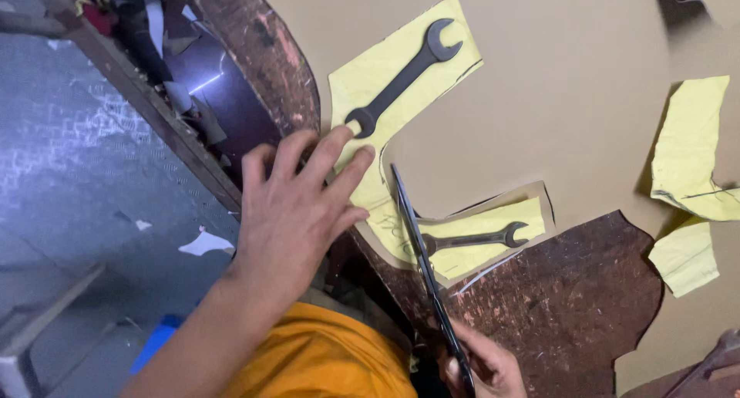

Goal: The person places a yellow paper template on a large sheet of cardboard and secures it with two wrenches. They then use scissors to cut the cardboard along the template's outline, producing a shaped piece.

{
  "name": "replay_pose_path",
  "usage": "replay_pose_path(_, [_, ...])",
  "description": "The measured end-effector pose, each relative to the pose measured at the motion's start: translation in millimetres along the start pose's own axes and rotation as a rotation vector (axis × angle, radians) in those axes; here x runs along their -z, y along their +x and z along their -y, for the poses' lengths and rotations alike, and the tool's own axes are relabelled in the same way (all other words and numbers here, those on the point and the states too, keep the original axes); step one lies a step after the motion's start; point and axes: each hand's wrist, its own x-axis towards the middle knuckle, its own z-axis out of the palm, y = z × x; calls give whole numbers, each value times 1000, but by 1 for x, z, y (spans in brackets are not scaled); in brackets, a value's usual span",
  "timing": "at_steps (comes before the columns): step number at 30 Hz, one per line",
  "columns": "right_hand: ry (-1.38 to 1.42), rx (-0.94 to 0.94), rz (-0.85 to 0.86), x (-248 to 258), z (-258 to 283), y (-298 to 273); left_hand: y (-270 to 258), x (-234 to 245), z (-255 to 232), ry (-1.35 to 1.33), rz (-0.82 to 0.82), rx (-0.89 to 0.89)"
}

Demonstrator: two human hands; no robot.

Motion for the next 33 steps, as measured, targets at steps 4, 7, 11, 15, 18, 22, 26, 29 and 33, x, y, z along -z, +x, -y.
replay_pose_path(4, [13,-14,-72,-5,-4,-6,6,1,2,20,9,-15])
replay_pose_path(7, [32,14,-68,-7,-9,-6,9,2,3,18,16,-19])
replay_pose_path(11, [28,24,-74,-13,-19,-5,9,1,5,7,30,-29])
replay_pose_path(15, [-82,238,-46,-18,-29,-9,10,-1,6,8,58,-31])
replay_pose_path(18, [-50,318,-34,-25,-40,-12,11,-1,9,-1,61,-46])
replay_pose_path(22, [63,-32,-138,-36,-59,-14,10,-5,13,-2,52,-67])
replay_pose_path(26, [111,109,-207,-61,-73,-13,11,-6,16,-26,22,-80])
replay_pose_path(29, [60,250,-292,-82,-75,-15,13,-10,17,-36,42,-90])
replay_pose_path(33, [338,-12,-287,-102,-76,-18,7,-16,23,-45,73,-96])
